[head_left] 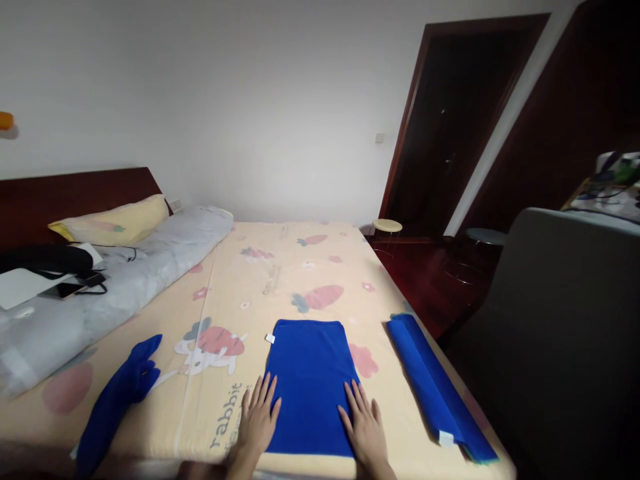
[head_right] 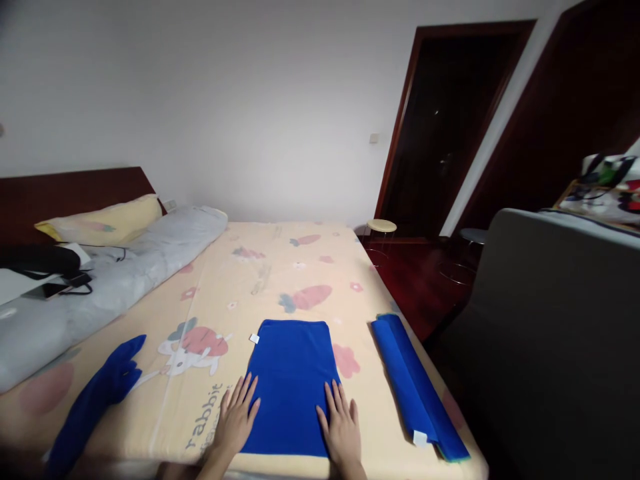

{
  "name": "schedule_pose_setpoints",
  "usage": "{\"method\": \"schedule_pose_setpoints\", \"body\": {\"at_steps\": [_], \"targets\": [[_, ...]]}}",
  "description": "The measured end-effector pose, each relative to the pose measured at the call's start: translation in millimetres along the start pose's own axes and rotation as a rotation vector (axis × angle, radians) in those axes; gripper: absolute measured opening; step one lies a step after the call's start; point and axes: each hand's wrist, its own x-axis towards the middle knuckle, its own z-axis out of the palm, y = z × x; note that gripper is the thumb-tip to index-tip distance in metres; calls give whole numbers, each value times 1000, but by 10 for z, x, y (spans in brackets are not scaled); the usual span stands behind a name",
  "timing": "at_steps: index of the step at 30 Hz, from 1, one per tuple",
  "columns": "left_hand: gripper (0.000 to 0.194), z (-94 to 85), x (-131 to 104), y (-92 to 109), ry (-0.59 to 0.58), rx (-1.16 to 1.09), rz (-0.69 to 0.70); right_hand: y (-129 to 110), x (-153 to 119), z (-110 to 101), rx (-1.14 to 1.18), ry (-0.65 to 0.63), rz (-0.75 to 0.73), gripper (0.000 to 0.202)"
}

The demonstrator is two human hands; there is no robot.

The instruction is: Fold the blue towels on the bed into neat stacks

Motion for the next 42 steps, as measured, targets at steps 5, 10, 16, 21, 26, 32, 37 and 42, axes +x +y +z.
{"method": "schedule_pose_setpoints", "body": {"at_steps": [5,10,16,21,26,32,37,42], "targets": [[57,150,-75,148,167,71,12,-47,-36,267,-77,108,31,56],[62,416,-68,627,150,-1,313,-430,106,516,5,40,-360,56],[56,178,411,439,23,-31,303,-319,594,303,41,-7,-369,52],[51,3,703,84,-64,-7,136,171,836,195,-29,-14,-70,58],[56,106,655,268,74,-5,228,62,816,294,-24,66,-96,60],[58,174,883,545,18,-67,401,-370,1002,275,96,-117,-493,51],[53,162,1391,276,-78,-38,255,-228,1424,162,80,-147,-420,50],[52,167,1762,13,-135,-4,133,82,1818,78,-19,-180,-138,59]]}}
